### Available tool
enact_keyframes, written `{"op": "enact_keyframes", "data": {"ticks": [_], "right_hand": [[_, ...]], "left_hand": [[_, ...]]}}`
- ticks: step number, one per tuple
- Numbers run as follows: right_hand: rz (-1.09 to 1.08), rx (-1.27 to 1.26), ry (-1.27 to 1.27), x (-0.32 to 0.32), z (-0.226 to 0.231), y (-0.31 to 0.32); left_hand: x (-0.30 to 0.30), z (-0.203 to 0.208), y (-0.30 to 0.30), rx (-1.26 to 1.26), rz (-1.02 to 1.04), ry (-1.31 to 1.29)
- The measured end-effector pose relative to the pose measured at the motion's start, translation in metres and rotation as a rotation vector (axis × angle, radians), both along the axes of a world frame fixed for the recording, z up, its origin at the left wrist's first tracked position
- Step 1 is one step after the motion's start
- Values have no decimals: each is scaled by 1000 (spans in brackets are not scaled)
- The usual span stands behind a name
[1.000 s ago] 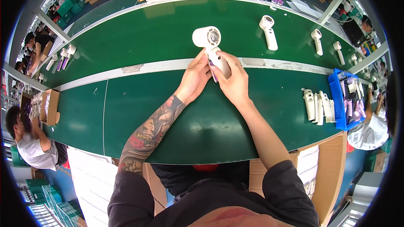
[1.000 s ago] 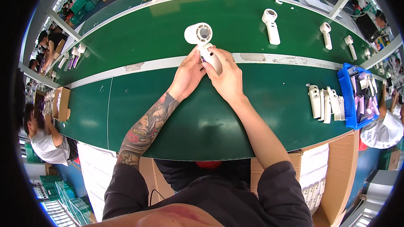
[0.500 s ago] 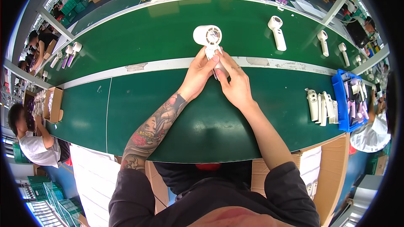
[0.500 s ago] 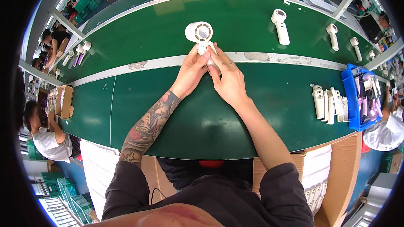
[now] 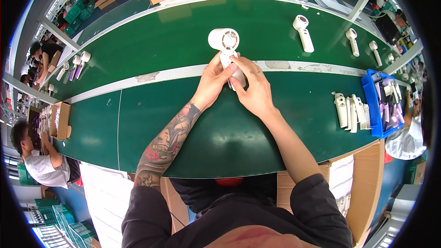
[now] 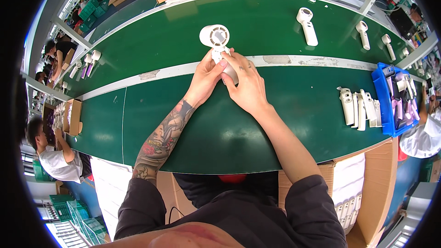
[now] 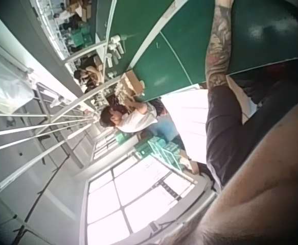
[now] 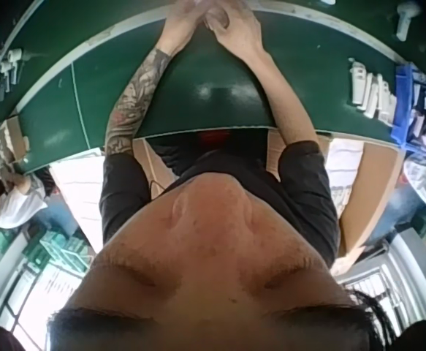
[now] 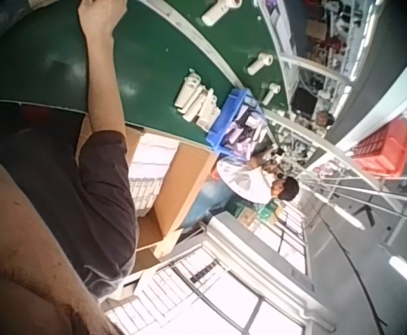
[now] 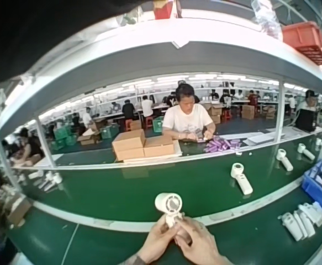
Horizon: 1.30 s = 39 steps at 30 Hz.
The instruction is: The person assembles portable fans by picking up fan bodies and casing covers, snapping the covers onto the fan handles by hand, and placing the assembled fans onto the conveyor belt.
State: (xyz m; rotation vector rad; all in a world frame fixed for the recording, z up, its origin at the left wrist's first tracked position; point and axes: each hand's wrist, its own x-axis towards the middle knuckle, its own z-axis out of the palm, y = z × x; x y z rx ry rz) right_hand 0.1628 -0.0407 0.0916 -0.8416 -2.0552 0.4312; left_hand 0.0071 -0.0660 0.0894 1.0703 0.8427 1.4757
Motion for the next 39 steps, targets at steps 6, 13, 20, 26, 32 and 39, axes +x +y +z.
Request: {"op": "enact_keyframes", "data": {"ticks": [6,13,20,26,32,39], "right_hand": [[117,-227,115,-4,-15,6],[142,-533,200,-1,-10,7],[59,-455,97,0,-6,4],[51,-491,30,3,-2,4],[26,-492,-16,-3,7,-3],[355,-851,474,-1,-5,9]], "left_hand": [[-4,-1,1,-44,46,57],[-4,-3,1,-13,35,233],[-5,-10,6,159,61,480],[-5,-1,1,12,-46,377],[0,-3,-3,12,39,387],[-1,-10,0,51,61,428]]}}
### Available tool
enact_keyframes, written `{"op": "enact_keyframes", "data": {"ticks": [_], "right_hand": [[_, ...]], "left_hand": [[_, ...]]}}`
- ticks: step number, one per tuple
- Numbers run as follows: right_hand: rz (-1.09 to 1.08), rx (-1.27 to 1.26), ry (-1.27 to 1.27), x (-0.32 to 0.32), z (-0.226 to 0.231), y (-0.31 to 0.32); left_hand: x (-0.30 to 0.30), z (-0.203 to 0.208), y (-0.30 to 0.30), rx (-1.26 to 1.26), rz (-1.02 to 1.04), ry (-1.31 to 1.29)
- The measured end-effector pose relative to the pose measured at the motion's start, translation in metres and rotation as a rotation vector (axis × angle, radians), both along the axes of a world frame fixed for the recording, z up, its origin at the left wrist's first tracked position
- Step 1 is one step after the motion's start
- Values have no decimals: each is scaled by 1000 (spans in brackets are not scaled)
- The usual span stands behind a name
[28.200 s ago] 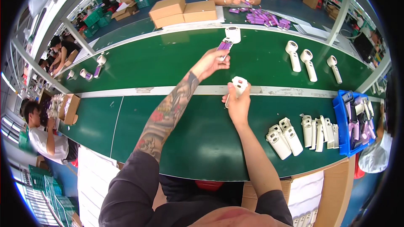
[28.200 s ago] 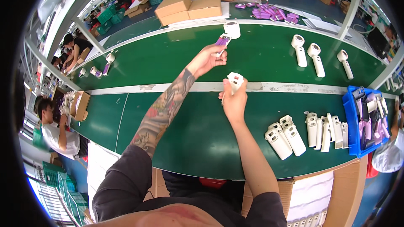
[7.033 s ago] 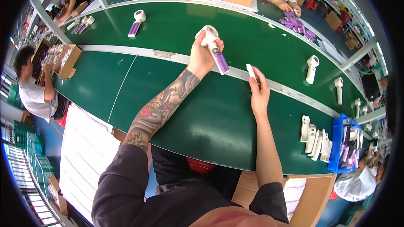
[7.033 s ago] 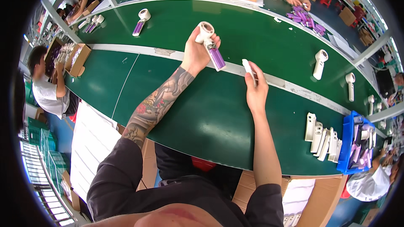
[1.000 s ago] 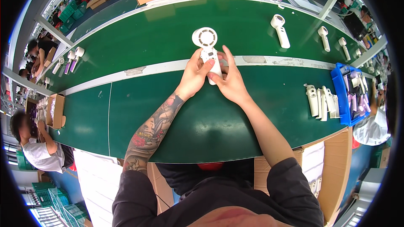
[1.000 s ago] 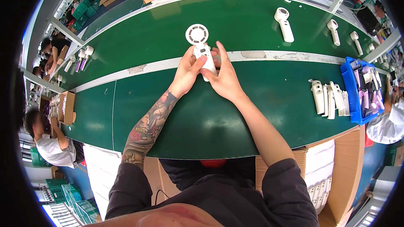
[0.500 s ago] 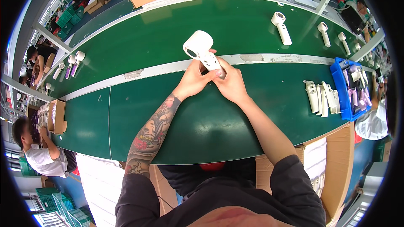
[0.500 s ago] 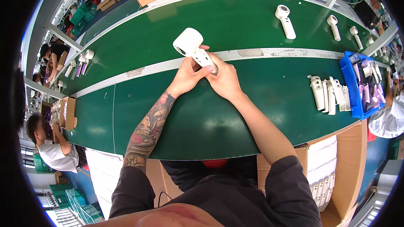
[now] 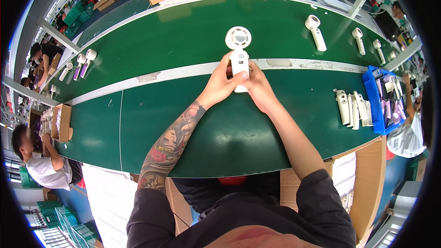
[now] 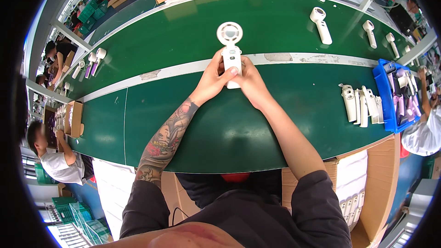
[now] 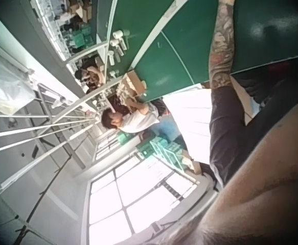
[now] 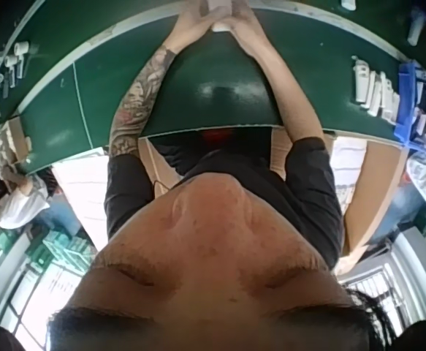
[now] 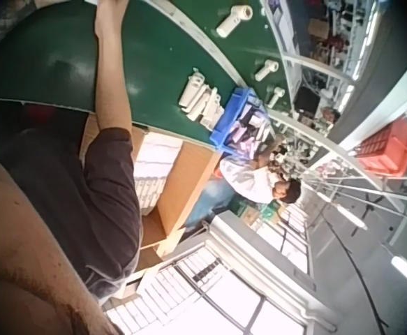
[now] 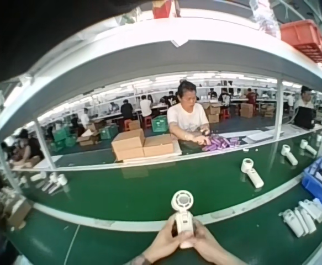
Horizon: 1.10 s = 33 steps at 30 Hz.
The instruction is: The person assembles portable fans by picking up fan bodies and casing covers, snapping the covers onto the fan handles by hand, and placing the assembled fans onto the conveyor belt.
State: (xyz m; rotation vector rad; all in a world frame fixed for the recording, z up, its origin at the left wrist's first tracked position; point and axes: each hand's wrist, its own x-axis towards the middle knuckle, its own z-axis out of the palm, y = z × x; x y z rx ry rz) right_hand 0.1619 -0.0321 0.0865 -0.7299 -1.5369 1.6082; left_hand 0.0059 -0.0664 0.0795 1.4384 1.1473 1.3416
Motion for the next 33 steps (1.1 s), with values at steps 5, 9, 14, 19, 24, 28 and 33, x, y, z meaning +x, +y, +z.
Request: {"op": "enact_keyframes", "data": {"ticks": [5,9,14,19,24,28,33], "right_hand": [[233,-480,391,11,2,6],[221,-527,400,18,0,3],[183,-351,347,17,-4,1],[-16,-99,170,6,-2,-6],[-393,510,-350,1,5,-6],[-376,651,-460,11,6,4],[-79,-251,112,24,5,19]], "left_hand": [[12,3,-8,41,-46,31],[27,9,-13,115,-23,165],[32,16,-18,312,108,451],[19,11,-16,208,66,421],[2,-9,-3,287,50,482],[1,-9,-1,136,77,434],[-1,-5,-2,105,88,182]]}}
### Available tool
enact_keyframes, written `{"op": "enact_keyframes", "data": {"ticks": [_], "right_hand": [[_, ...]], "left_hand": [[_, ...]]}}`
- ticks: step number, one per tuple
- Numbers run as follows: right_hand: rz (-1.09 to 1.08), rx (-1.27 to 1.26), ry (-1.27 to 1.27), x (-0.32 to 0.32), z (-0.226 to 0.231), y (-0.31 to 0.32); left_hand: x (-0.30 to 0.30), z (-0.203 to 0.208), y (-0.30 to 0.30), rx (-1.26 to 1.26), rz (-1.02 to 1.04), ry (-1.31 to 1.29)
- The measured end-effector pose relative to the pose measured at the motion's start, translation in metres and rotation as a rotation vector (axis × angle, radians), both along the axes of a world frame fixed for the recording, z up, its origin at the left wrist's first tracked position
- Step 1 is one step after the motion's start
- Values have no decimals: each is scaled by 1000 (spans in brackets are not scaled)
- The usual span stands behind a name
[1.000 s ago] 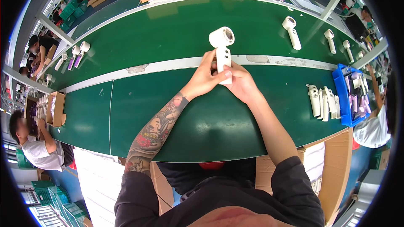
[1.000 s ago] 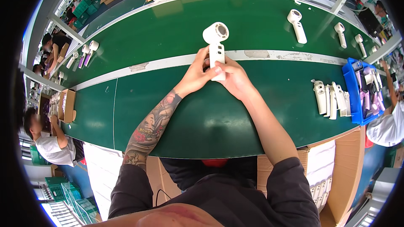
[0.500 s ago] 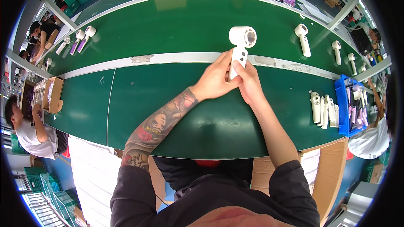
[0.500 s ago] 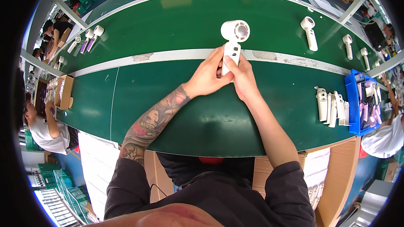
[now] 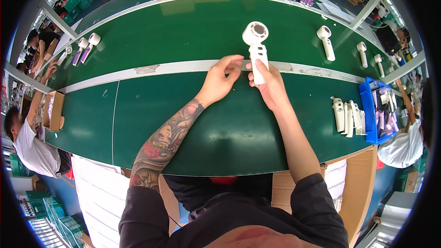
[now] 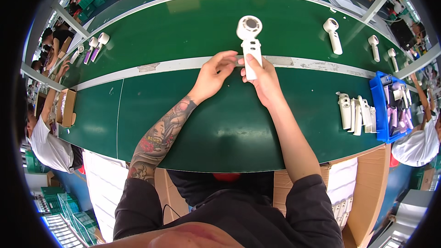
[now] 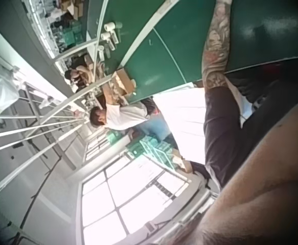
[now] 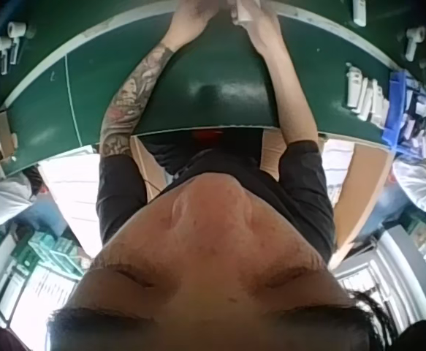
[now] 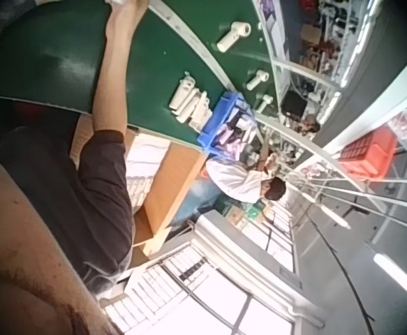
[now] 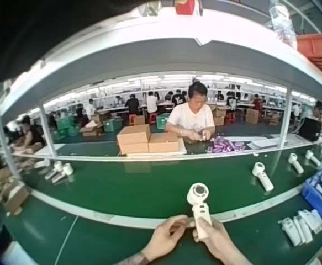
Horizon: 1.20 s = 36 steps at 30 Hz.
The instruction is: The person assembles portable fans by picking up fan bodies and casing covers, snapping the covers onto the fan handles by hand, and placing the assembled fans onto the conveyor belt.
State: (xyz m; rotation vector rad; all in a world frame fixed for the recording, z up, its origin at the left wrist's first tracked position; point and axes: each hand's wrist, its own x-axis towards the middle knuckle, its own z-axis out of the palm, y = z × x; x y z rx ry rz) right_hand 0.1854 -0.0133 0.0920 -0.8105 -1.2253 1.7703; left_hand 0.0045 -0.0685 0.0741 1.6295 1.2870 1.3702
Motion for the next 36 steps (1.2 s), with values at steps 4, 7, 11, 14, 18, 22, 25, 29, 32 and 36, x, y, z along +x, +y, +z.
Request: {"op": "enact_keyframes", "data": {"ticks": [4,7,11,14,18,22,25,29,32,36], "right_hand": [[466,-276,645,33,-34,41],[138,-206,453,23,-22,32],[-329,-16,191,17,-15,29],[-727,319,-8,15,-20,35],[-495,481,-316,22,-34,34],[-454,560,-413,34,-39,39],[-415,449,-316,41,-33,34],[-1,117,-403,64,-1,23],[32,394,-734,117,17,23],[-244,642,-1429,193,55,36]], "left_hand": [[-5,-4,7,-113,-19,-316],[-12,-7,9,-92,-7,-350],[-12,-9,11,-59,5,-369],[-11,-9,12,-28,36,-314],[-4,-6,10,-79,42,-333],[0,-4,14,-101,-4,-314],[-4,-6,17,-104,-27,-292],[-10,-8,16,-119,-4,-267],[-9,-12,19,-105,-18,-272],[-13,-14,20,-83,-8,-263]]}}
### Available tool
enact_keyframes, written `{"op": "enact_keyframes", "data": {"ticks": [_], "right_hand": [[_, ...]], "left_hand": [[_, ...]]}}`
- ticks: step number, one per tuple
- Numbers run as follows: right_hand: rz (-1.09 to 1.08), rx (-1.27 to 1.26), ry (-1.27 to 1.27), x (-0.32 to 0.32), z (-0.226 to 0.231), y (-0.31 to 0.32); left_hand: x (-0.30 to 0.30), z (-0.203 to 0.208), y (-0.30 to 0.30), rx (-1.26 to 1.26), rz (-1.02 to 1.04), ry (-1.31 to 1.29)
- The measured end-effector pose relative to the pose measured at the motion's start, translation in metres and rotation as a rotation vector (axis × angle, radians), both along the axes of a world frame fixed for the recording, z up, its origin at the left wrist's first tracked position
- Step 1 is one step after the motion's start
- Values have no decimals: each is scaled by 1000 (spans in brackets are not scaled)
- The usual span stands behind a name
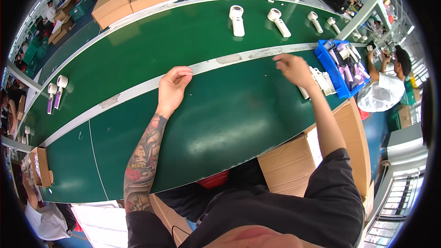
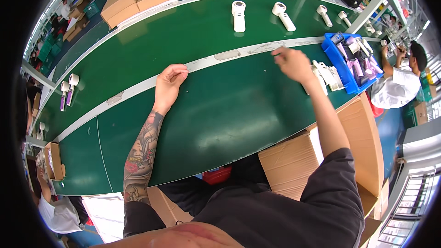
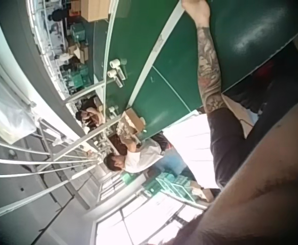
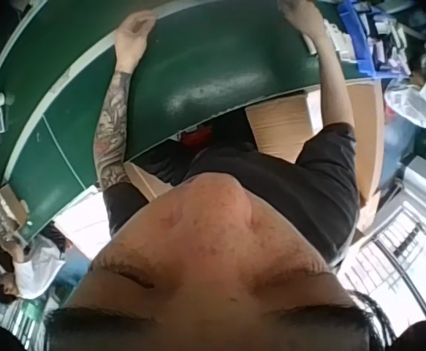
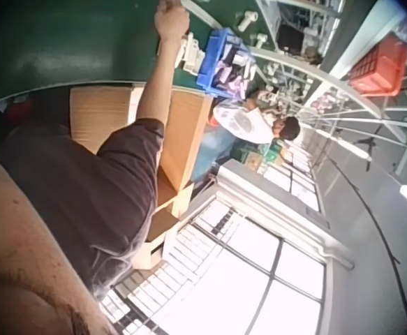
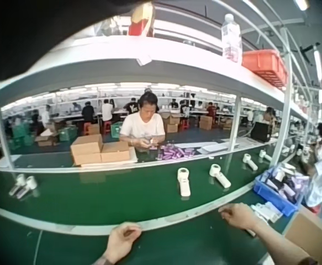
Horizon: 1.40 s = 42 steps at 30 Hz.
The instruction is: The person assembles portable fans by picking up fan bodies and casing covers, snapping the covers onto the fan handles by hand, and placing the assembled fans onto the conveyor belt.
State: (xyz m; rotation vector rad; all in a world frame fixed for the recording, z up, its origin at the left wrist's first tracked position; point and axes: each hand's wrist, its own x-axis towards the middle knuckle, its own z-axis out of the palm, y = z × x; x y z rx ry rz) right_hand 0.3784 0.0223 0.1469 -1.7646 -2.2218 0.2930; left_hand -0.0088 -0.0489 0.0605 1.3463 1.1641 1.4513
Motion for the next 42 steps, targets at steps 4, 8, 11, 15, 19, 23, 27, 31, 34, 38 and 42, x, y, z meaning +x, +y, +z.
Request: {"op": "enact_keyframes", "data": {"ticks": [4,8,11,15,19,23,27,31,34,38,42], "right_hand": [[-221,25,-339,81,21,21],[-77,-197,-233,153,6,43],[-122,-228,-258,150,-7,49],[-182,-247,-302,151,-8,52],[-196,-208,-383,148,-2,56],[-209,-179,-465,142,3,59],[-221,-154,-548,133,8,63],[-242,-71,-553,94,30,67],[-21,-6,-285,35,42,65],[278,8,-225,-73,24,50],[517,20,-122,-179,-18,8]], "left_hand": [[-2,-3,0,27,26,26],[1,-6,7,24,74,55],[-1,-4,3,24,92,73],[0,-7,2,36,109,122],[-4,-10,1,75,146,220],[-8,-8,-4,47,132,235],[-9,-8,-2,33,104,236],[-11,-8,0,44,72,232],[-9,-6,2,62,44,232],[-8,-3,0,125,200,380],[-12,-12,-6,124,231,290]]}}
